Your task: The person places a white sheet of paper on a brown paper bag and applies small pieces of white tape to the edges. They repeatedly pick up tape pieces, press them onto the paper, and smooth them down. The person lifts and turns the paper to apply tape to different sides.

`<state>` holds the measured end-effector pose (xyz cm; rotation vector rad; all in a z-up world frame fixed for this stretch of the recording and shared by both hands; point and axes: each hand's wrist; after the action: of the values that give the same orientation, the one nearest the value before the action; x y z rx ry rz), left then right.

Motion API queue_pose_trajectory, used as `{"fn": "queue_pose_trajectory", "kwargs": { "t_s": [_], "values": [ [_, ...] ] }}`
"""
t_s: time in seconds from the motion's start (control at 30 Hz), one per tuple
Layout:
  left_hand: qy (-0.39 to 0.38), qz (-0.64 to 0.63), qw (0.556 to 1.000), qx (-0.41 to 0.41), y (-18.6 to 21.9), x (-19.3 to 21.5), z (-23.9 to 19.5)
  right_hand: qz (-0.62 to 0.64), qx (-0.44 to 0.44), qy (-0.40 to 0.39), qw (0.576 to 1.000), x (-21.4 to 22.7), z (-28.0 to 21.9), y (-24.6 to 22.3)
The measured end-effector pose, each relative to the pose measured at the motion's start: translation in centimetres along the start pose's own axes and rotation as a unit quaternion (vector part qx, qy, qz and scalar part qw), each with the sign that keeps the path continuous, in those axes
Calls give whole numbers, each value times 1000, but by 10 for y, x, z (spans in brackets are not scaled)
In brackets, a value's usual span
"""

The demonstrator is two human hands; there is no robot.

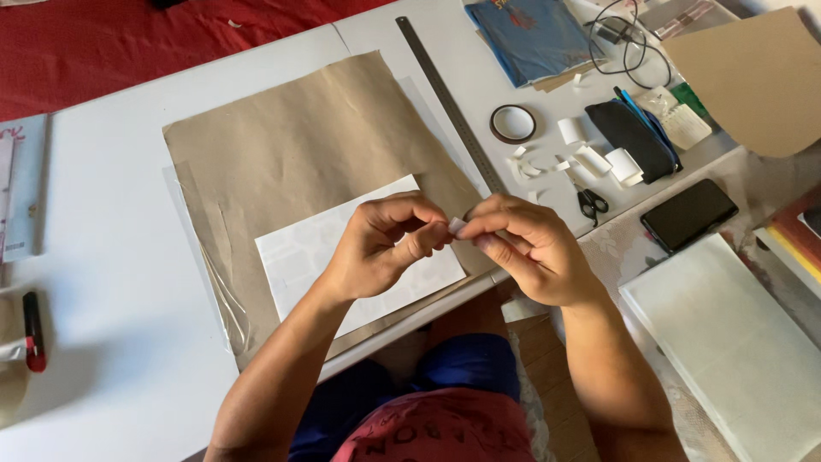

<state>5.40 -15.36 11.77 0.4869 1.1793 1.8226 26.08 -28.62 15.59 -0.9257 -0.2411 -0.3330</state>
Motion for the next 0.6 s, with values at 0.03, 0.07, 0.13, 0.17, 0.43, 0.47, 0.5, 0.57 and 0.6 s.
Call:
{"fn": "queue_pose_trajectory", "kwargs": {
  "t_s": [0.03,0.07,0.13,0.17,0.43,0.47,0.5,0.57,0.6],
  "values": [
    [0,2,1000,-9,3,-1,-1,2,-3,-5,1000,-1,-1,-1],
    [0,5,1000,-19,6,-3,0,4,-6,-10,1000,-2,-1,-2],
    [3,17,999,-31,10,-5,-1,-6,-4,0,1000,-4,2,-7],
    [5,28,999,-42,12,-6,-1,-18,-3,11,1000,-4,4,-10],
    [41,119,988,-94,30,-12,-13,-124,49,47,990,-30,8,-7],
    [55,144,983,-102,33,-10,-16,-145,55,54,986,-34,10,-9],
    [58,146,982,-103,35,-9,-19,-143,56,52,987,-36,10,-10],
    [81,180,975,-106,39,-7,-24,-215,78,55,972,-41,12,-13],
    [83,184,974,-106,36,-6,-27,-212,81,53,972,-46,12,-13]
  ]
}}
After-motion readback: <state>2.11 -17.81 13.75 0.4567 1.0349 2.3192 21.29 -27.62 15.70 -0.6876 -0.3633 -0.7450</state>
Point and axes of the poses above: each hand's wrist, its own z-axis towards the middle knuckle, its own x-axis out of the back of the hand, y = z × x, and after that the axes turned 3 degrees about -z, right-handed
